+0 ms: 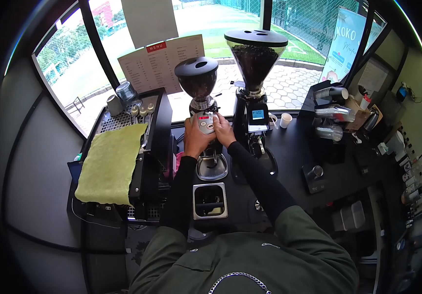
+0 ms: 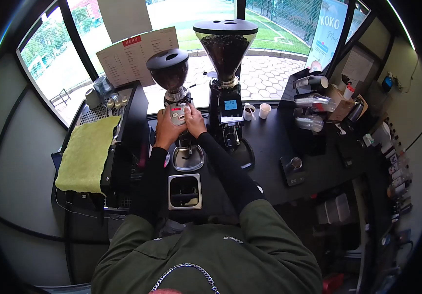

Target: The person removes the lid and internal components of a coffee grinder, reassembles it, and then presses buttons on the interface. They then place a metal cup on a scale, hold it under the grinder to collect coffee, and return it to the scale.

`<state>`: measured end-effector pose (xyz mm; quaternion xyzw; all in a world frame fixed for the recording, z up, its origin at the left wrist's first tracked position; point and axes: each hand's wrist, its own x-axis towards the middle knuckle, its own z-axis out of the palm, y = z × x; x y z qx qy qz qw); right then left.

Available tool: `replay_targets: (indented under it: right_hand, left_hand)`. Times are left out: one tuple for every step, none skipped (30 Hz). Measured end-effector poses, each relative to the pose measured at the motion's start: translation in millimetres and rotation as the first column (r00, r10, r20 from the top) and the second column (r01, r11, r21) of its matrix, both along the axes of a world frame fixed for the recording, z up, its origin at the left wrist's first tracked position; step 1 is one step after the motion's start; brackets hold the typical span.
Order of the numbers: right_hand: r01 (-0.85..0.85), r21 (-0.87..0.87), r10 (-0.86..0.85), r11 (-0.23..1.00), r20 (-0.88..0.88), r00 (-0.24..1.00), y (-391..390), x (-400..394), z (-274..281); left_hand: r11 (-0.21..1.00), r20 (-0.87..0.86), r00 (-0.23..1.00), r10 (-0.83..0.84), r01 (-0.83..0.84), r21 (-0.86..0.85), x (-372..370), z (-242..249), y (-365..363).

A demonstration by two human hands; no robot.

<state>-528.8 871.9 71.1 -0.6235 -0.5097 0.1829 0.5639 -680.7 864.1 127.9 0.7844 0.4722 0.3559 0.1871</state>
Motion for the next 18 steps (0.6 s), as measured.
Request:
replay_targets:
  right_hand:
    - [0.000, -0.002, 0.000, 1.000, 0.000, 1.000, -5, -4, 2]
    - [0.063, 0.008, -0.063, 0.998, 0.160, 0.985, -12, -8, 8]
    - [0.122, 0.031, -0.126, 0.992, 0.315, 0.941, -16, -11, 17]
    - [0.118, 0.036, -0.124, 0.992, 0.321, 0.939, -18, -11, 26]
    - [0.070, -0.036, -0.052, 0.997, 0.367, 0.929, -20, -8, 34]
    - [0.025, -0.110, 0.022, 0.994, 0.406, 0.913, -22, -6, 41]
    - [0.002, -0.206, 0.085, 0.979, 0.414, 0.906, -20, -3, 51]
    - [-0.005, -0.204, 0.092, 0.979, 0.418, 0.904, -16, -2, 57]
    - [0.012, -0.294, 0.141, 0.956, 0.494, 0.858, -14, -3, 61]
    - [0.038, -0.379, 0.197, 0.925, 0.561, 0.804, -12, -5, 65]
    - [0.065, -0.463, 0.262, 0.884, 0.606, 0.751, -18, -12, 73]
    - [0.061, -0.465, 0.269, 0.883, 0.610, 0.745, -21, -19, 79]
    - [0.100, -0.481, 0.255, 0.871, 0.618, 0.744, -23, -27, 83]
    - [0.140, -0.497, 0.242, 0.856, 0.626, 0.741, -22, -31, 80]
    - [0.162, -0.494, 0.217, 0.854, 0.622, 0.753, -19, -32, 79]
    - [0.157, -0.495, 0.222, 0.855, 0.621, 0.751, -17, -34, 79]
    - [0.157, -0.501, 0.211, 0.851, 0.600, 0.772, -13, -34, 78]
    - [0.157, -0.508, 0.200, 0.847, 0.578, 0.791, -10, -35, 76]
  left_hand:
    - [1.000, 0.055, 0.998, 0.008, -0.009, 0.022, 1, -4, 0]
    - [0.999, 0.113, 0.993, 0.016, -0.021, 0.048, 2, -9, 4]
    - [0.996, 0.166, 0.986, 0.028, -0.042, 0.078, 3, -15, 4]
    - [0.996, 0.173, 0.984, 0.031, -0.046, 0.083, 4, -22, 5]
    - [0.992, 0.205, 0.979, 0.015, -0.040, 0.118, 4, -24, 4]
    - [0.987, 0.237, 0.972, 0.000, -0.037, 0.154, 4, -26, 4]
    - [0.986, 0.224, 0.974, 0.019, -0.056, 0.159, 5, -28, 4]
    - [0.985, 0.229, 0.973, 0.027, -0.065, 0.160, 5, -23, 2]
    - [0.990, 0.206, 0.978, 0.038, -0.064, 0.122, 4, -19, 0]
    - [0.995, 0.183, 0.982, 0.049, -0.065, 0.082, 3, -16, -3]
    - [0.994, 0.178, 0.983, 0.054, -0.069, 0.080, 3, -13, -5]
    - [0.994, 0.184, 0.981, 0.062, -0.077, 0.077, 4, -21, 2]
    - [0.992, 0.221, 0.974, 0.041, -0.066, 0.107, 5, -30, 9]
    - [0.989, 0.257, 0.966, 0.020, -0.056, 0.136, 5, -32, 9]
    - [0.978, 0.248, 0.969, -0.015, -0.037, 0.203, 3, -34, 9]
    - [0.979, 0.248, 0.969, -0.009, -0.042, 0.202, 3, -36, 10]
    - [0.978, 0.239, 0.971, -0.003, -0.048, 0.205, 3, -32, 9]
    - [0.977, 0.232, 0.973, 0.003, -0.053, 0.206, 3, -30, 7]
